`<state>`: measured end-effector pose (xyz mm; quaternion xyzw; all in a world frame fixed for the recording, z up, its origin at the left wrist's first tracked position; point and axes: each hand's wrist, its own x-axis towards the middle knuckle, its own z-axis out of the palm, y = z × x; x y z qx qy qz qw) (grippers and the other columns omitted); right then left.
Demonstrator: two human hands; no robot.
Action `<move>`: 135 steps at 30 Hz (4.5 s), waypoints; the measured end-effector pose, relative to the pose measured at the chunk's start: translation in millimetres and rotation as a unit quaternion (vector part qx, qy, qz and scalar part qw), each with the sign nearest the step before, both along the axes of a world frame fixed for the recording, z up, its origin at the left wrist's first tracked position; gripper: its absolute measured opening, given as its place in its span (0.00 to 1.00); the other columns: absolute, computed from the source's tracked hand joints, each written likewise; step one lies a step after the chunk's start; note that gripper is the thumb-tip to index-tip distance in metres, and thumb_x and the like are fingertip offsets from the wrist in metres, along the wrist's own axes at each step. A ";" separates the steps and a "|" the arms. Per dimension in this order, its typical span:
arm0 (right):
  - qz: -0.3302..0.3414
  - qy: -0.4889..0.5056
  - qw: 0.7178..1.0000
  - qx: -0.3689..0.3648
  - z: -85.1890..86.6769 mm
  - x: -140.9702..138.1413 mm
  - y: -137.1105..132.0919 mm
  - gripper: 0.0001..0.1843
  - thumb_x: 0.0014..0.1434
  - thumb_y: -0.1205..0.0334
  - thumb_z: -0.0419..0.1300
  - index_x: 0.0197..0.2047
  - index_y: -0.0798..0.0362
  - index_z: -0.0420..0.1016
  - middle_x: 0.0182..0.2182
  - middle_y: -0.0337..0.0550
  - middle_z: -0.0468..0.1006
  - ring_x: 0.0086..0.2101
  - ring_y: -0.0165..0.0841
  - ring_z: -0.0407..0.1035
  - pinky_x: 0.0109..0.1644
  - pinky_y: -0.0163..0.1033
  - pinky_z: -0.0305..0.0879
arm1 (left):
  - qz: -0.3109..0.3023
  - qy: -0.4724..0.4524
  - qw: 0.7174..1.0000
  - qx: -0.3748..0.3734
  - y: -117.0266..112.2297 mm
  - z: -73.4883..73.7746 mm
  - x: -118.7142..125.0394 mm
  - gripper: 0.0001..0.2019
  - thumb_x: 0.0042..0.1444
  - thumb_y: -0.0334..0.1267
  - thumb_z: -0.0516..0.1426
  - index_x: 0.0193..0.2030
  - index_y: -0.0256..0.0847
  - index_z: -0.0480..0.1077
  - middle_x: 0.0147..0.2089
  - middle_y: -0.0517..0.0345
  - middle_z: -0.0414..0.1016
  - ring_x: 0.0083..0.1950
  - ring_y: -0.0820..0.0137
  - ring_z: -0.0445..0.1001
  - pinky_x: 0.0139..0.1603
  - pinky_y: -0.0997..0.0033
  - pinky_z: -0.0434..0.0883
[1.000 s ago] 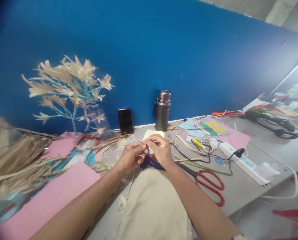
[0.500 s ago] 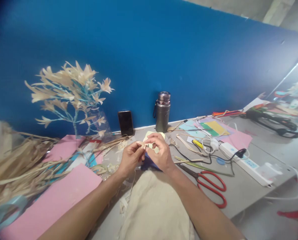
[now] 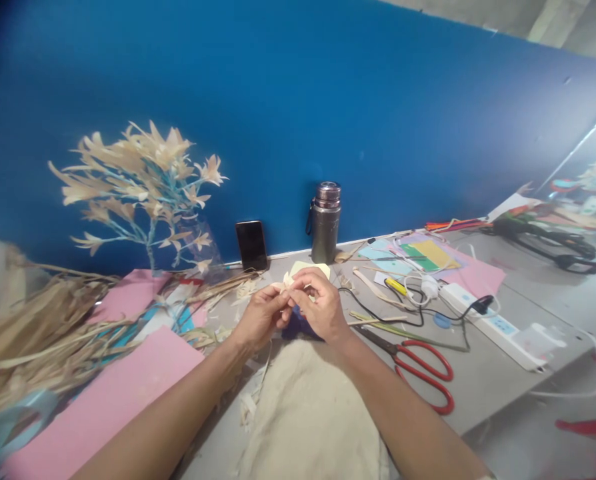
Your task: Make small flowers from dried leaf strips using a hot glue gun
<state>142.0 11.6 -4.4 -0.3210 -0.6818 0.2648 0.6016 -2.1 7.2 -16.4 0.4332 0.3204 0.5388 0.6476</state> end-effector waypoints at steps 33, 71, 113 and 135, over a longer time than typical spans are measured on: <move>0.017 -0.013 0.996 -0.092 -7.5 0.9 7.2 0.07 0.55 0.60 0.65 0.30 0.51 0.71 0.32 0.41 0.76 0.31 0.33 0.70 0.33 0.35 0.66 | 0.098 0.171 0.976 0.089 -0.7 3.5 -5.5 0.18 0.53 0.47 0.62 0.19 0.38 0.71 0.16 0.61 0.67 0.19 0.77 0.60 0.22 0.76 0.56; 0.066 -0.033 0.990 -0.117 -7.1 11.8 12.6 0.06 0.56 0.59 0.66 0.34 0.53 0.77 0.33 0.42 0.80 0.32 0.33 0.74 0.36 0.35 0.70 | 0.102 0.161 0.977 0.099 -2.6 5.9 -2.8 0.14 0.51 0.46 0.64 0.26 0.35 0.74 0.17 0.63 0.67 0.18 0.78 0.62 0.20 0.78 0.57; 0.063 -0.055 0.979 -0.184 -7.5 13.0 15.1 0.09 0.51 0.59 0.66 0.35 0.52 0.73 0.28 0.39 0.77 0.27 0.32 0.72 0.31 0.36 0.68 | 0.087 0.216 0.960 0.154 -2.1 6.6 -6.4 0.10 0.53 0.41 0.62 0.28 0.37 0.78 0.18 0.64 0.66 0.19 0.78 0.61 0.22 0.78 0.58; 0.067 -0.059 0.982 -0.169 -8.0 13.8 15.2 0.08 0.51 0.60 0.65 0.33 0.52 0.73 0.29 0.39 0.77 0.28 0.31 0.71 0.33 0.35 0.68 | 0.077 0.244 0.945 0.202 -1.6 8.3 -9.8 0.09 0.55 0.37 0.59 0.28 0.37 0.79 0.21 0.61 0.68 0.22 0.76 0.64 0.25 0.76 0.60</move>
